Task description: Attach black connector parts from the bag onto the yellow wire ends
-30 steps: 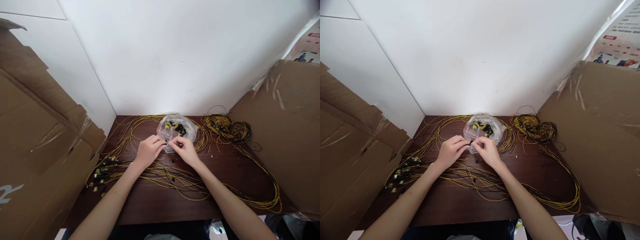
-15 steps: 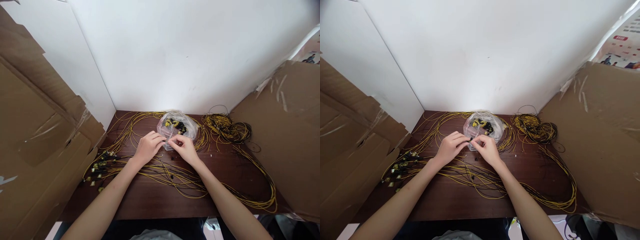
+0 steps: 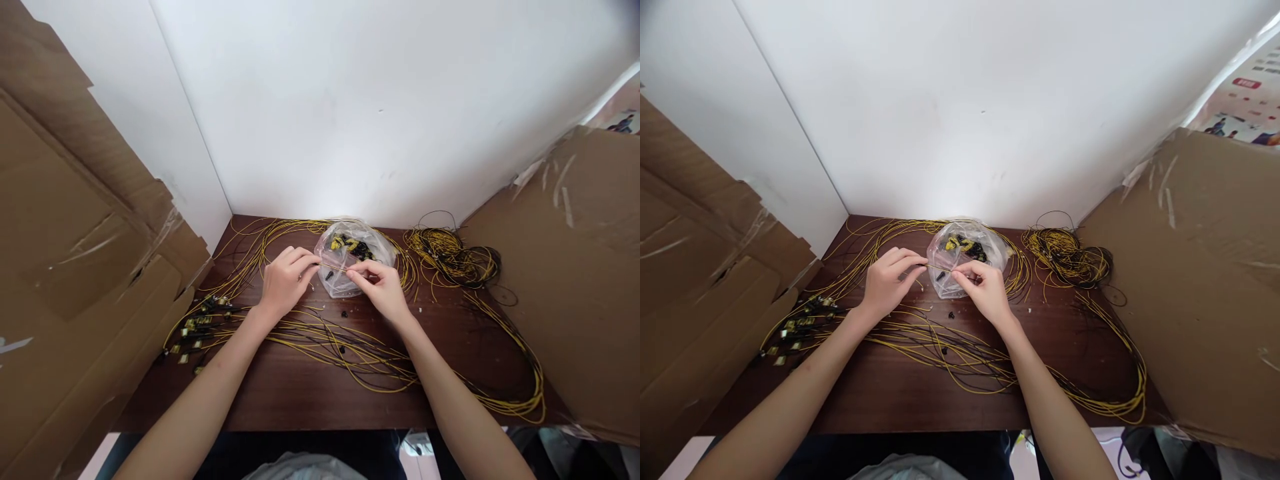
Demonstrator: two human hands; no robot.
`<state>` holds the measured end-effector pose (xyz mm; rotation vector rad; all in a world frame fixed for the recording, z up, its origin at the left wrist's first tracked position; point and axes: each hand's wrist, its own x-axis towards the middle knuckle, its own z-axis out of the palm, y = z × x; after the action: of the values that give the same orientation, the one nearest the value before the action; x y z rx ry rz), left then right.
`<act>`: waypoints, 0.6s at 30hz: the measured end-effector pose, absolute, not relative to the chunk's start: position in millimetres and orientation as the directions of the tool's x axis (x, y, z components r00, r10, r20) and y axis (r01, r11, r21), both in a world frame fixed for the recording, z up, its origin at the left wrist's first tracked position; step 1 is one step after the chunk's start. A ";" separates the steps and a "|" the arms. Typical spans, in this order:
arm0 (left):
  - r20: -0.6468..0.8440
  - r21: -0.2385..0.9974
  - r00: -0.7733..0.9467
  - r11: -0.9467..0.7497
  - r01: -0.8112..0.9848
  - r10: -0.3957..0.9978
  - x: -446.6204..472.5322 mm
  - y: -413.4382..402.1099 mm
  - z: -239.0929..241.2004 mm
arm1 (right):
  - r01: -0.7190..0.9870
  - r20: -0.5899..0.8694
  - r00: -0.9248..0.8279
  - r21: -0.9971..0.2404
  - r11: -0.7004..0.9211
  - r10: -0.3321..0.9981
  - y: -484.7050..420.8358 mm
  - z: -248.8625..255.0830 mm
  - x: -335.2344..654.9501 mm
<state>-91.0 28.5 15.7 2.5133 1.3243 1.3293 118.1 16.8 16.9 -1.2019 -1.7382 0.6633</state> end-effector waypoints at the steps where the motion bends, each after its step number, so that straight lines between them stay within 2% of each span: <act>1: 0.675 0.359 0.295 -0.650 0.670 0.676 -90.6 28.8 14.6 | 0.455 0.379 -0.136 -0.797 0.397 0.915 16.6 16.7 117.6; 8: 0.654 0.357 0.348 -0.680 0.640 0.671 -88.2 29.1 6.3 | 0.519 0.543 -0.091 -0.689 0.505 0.835 11.0 14.2 108.3; 13: 0.626 0.336 0.378 -0.674 0.658 0.682 -84.6 26.3 4.1 | 0.542 0.550 -0.220 -0.618 0.570 0.806 9.2 9.4 105.6; 18: 0.606 0.339 0.391 -0.669 0.661 0.693 -82.0 24.0 3.2 | 0.536 0.536 -0.263 -0.611 0.583 0.803 9.4 8.8 104.9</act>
<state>-82.0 24.0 3.2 2.5840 1.2583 1.1583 104.9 9.4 8.8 -1.0718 -1.9452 0.3876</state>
